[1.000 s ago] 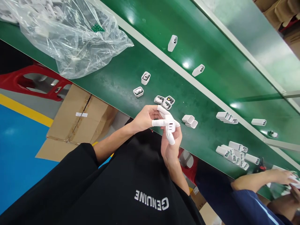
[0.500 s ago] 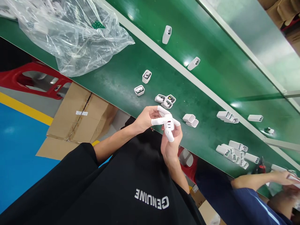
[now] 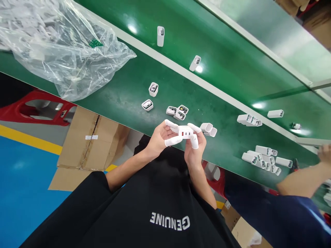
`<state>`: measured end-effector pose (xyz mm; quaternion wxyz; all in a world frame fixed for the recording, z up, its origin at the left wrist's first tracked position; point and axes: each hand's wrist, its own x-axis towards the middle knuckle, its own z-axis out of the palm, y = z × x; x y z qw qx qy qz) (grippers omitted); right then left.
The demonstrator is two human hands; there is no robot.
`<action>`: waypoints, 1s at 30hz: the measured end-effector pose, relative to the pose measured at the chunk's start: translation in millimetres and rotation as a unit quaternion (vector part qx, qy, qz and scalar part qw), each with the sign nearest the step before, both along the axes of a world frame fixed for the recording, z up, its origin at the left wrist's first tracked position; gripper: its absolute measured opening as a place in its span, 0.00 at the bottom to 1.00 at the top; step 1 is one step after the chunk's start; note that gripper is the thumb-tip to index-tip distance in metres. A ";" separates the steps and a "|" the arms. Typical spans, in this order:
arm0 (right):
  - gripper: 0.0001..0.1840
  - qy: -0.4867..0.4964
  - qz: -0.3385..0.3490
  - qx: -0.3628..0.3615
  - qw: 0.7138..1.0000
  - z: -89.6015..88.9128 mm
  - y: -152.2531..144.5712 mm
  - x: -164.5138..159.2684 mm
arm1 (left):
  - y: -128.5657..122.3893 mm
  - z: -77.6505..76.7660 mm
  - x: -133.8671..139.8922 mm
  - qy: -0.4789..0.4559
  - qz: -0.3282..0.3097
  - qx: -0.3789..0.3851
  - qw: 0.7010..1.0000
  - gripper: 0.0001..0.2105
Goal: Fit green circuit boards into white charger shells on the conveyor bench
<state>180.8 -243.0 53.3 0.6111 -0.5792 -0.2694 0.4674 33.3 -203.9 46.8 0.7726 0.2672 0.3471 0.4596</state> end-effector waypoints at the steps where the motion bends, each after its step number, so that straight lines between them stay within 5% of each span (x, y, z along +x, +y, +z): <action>1: 0.28 -0.010 0.003 0.000 1.000 0.8 0.4 1.4 | -1.4 0.6 0.7 -0.001 0.005 0.003 1.000 0.31; 20: 0.31 -0.035 0.059 0.092 0.993 5.6 -6.5 21.0 | -5.2 5.9 0.6 0.024 -0.002 0.137 0.990 0.35; 30: 0.18 -0.061 0.176 0.071 0.980 28.9 34.5 41.1 | -22.1 0.2 20.7 0.054 0.015 0.045 0.997 0.38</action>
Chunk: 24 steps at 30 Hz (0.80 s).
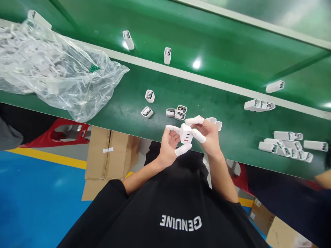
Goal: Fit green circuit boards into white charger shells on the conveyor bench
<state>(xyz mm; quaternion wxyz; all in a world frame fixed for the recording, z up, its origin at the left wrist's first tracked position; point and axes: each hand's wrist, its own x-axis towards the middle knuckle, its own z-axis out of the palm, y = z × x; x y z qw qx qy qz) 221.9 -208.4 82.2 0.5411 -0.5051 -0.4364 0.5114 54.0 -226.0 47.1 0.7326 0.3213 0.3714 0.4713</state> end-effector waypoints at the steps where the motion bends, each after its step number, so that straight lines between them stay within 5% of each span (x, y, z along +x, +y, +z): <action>1: 0.17 -0.006 0.008 -0.004 1.000 2.7 2.4 -0.5 | -1.7 0.1 1.4 -0.003 0.004 -0.004 1.000 0.38; 24: 0.16 0.005 -0.010 -0.044 0.999 -2.0 -3.6 -1.4 | -6.5 -2.5 4.0 0.022 0.072 0.033 0.997 0.32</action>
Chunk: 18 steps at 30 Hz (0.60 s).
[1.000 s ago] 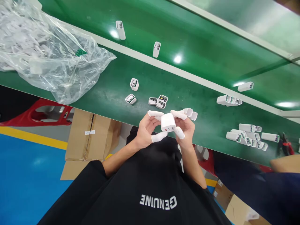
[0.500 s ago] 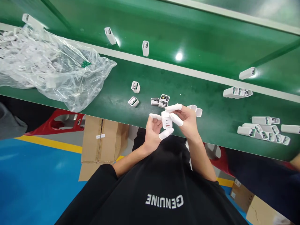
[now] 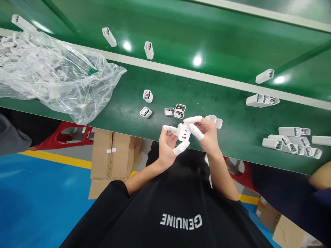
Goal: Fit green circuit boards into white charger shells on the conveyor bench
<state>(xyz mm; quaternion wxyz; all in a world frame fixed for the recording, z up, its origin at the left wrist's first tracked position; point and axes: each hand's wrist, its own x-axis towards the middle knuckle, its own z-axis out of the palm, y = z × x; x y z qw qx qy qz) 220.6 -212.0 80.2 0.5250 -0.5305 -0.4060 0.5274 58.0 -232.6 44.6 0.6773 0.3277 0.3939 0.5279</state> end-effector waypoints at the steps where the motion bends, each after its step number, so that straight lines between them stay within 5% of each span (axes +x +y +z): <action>1: 0.16 0.001 0.001 0.001 1.000 -0.9 -0.2 0.2 | -0.8 -0.2 0.5 -0.001 0.003 0.004 1.000 0.32; 9: 0.18 -0.017 -0.017 0.017 1.000 -7.9 -3.6 0.6 | 3.9 -0.1 0.9 0.003 0.027 0.003 1.000 0.29; 13: 0.28 -0.040 -0.055 0.015 0.998 -11.2 -14.4 -0.2 | 24.9 2.9 -12.9 0.019 -0.026 0.036 0.999 0.26; 18: 0.29 -0.010 -0.033 0.006 0.999 -14.7 -26.2 -1.1 | 44.4 5.5 -28.4 -0.008 -0.084 0.053 0.995 0.24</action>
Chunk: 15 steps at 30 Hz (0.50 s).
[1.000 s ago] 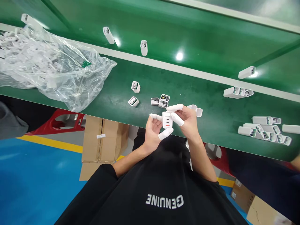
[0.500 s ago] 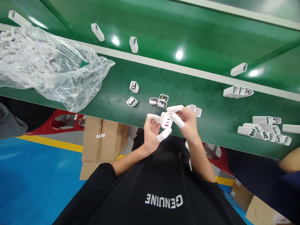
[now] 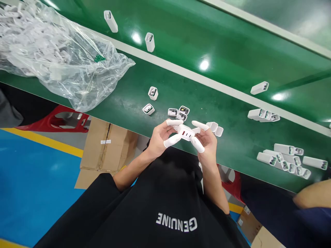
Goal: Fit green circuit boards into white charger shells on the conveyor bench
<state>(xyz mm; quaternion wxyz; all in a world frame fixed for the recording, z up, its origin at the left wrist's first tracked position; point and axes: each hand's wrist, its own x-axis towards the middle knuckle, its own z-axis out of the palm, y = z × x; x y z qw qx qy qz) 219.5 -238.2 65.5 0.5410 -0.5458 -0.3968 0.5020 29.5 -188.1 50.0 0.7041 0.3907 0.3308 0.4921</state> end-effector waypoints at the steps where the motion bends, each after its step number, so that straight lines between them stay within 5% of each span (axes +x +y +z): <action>1: 0.29 0.013 0.003 -0.001 1.000 -0.4 -0.5 0.0 | 1.8 0.0 -0.8 -0.004 -0.002 -0.001 1.000 0.24; 15: 0.37 0.030 -0.021 -0.058 0.998 -8.9 4.6 -3.6 | 0.2 -5.3 6.2 0.018 0.029 0.019 0.999 0.25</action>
